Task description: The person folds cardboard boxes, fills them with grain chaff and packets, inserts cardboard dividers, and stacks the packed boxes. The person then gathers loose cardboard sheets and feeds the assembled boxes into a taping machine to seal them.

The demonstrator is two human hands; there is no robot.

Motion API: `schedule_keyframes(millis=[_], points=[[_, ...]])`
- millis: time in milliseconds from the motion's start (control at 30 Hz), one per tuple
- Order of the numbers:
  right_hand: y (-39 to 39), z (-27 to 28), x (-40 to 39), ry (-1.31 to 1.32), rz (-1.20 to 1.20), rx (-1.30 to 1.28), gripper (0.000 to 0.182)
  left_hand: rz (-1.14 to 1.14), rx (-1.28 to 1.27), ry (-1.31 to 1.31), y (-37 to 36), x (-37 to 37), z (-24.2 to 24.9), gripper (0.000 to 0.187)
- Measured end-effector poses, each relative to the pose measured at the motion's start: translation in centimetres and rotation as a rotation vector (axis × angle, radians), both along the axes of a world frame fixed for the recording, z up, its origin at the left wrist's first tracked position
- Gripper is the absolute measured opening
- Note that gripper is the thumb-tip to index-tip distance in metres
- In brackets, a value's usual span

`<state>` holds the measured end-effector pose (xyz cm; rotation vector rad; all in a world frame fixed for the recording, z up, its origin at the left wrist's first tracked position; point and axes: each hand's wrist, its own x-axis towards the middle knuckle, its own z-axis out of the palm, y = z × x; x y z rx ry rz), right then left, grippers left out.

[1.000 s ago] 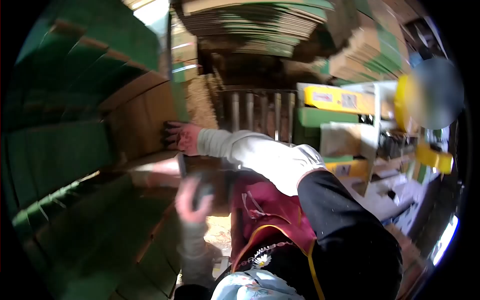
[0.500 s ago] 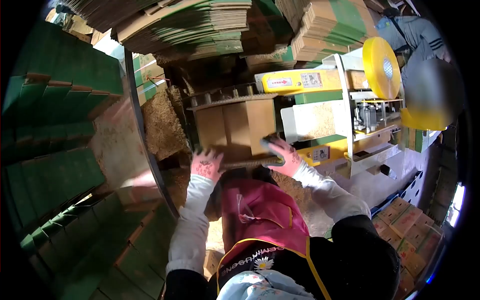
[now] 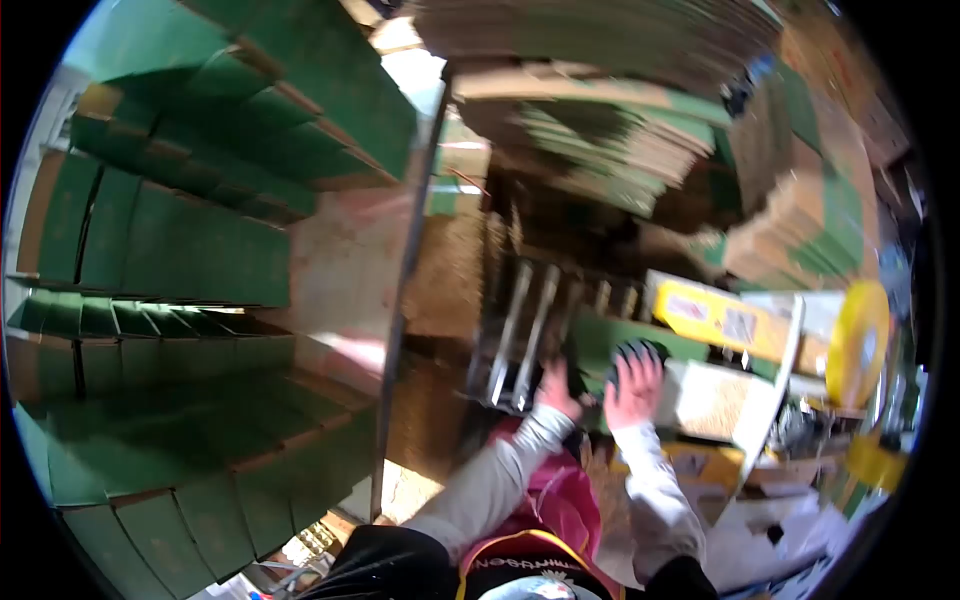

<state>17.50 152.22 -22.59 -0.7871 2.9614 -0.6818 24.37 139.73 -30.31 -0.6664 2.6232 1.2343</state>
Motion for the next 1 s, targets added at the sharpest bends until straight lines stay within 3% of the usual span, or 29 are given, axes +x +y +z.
schedule_keyframes(millis=[67,100,167,200,233,300,333,367,400,433,500,533,633,700,733,767,833,900,967,1000], points=[[-4.1,3.9,-3.9,0.003,0.075,-0.232,0.044,-0.230,0.002,-0.029,-0.4,-1.4,0.9,0.094],[-7.8,5.5,-6.0,-0.024,0.161,-0.387,0.043,-0.216,0.400,0.103,-2.6,-2.9,-0.2,0.083],[-15.9,4.2,-9.5,-0.197,0.106,-0.530,0.040,0.104,0.449,0.315,-12.5,-9.2,7.3,0.067],[-20.8,1.9,-11.9,-0.334,0.072,-0.800,0.040,0.465,0.231,0.443,-17.9,-11.8,9.0,0.051],[-25.9,-0.5,-14.7,-0.486,0.039,-1.064,0.040,0.485,0.018,0.885,-26.2,-14.9,11.1,0.045],[-35.0,-1.9,-22.2,-0.446,0.064,-1.070,0.040,0.874,-0.222,1.096,-39.6,-18.8,20.0,0.043],[-40.6,-6.6,-28.1,-0.224,0.055,-1.096,0.038,0.790,-0.529,1.347,-44.0,-20.5,25.4,0.040],[-46.2,-11.2,-33.8,0.004,0.024,-1.100,0.037,0.799,-0.527,1.471,-48.1,-21.8,28.8,0.039],[-48.2,-8.1,-36.5,-0.137,0.017,-1.146,0.036,0.920,-0.692,1.325,-50.8,-21.7,30.9,0.039],[-48.9,-3.8,-38.5,-0.314,0.055,-1.213,0.035,0.922,-0.713,1.329,-51.6,-21.7,31.4,0.039],[-50.1,0.7,-40.7,-0.603,0.159,-1.329,0.033,0.737,-0.321,1.472,-51.2,-22.6,31.1,0.039],[-50.5,1.6,-41.3,-0.711,0.215,-1.384,0.032,0.687,-0.277,1.474,-50.0,-22.9,31.0,0.039],[-51.6,-1.5,-41.5,-0.996,0.492,-1.719,0.031,0.758,-0.924,1.186,-49.0,-24.4,27.8,0.053],[-51.2,-3.0,-41.9,-1.176,0.737,-2.002,0.030,0.705,-0.694,1.270,-49.0,-24.6,25.9,0.057],[-49.6,-2.1,-40.0,-0.399,0.468,-1.542,0.029,0.741,-0.592,1.258,-47.4,-24.1,26.1,0.057],[-47.7,-0.9,-37.2,0.274,0.184,-0.965,0.028,0.655,-0.752,1.287,-47.5,-23.2,24.8,0.057],[-44.8,1.5,-32.8,-0.116,0.247,-1.169,0.028,0.451,-1.104,1.356,-47.1,-20.9,22.3,0.057],[-44.3,-2.8,-32.3,-1.288,0.497,-1.993,0.027,0.423,-1.138,1.273,-44.4,-17.1,21.0,0.055],[-42.5,1.3,-27.3,-1.341,0.030,-1.996,0.022,0.464,-1.136,1.146,-41.2,-12.1,20.1,0.053],[-41.9,2.8,-24.9,-1.318,-0.094,-1.932,0.021,0.502,-1.135,1.077,-39.4,-9.4,19.8,0.052]])
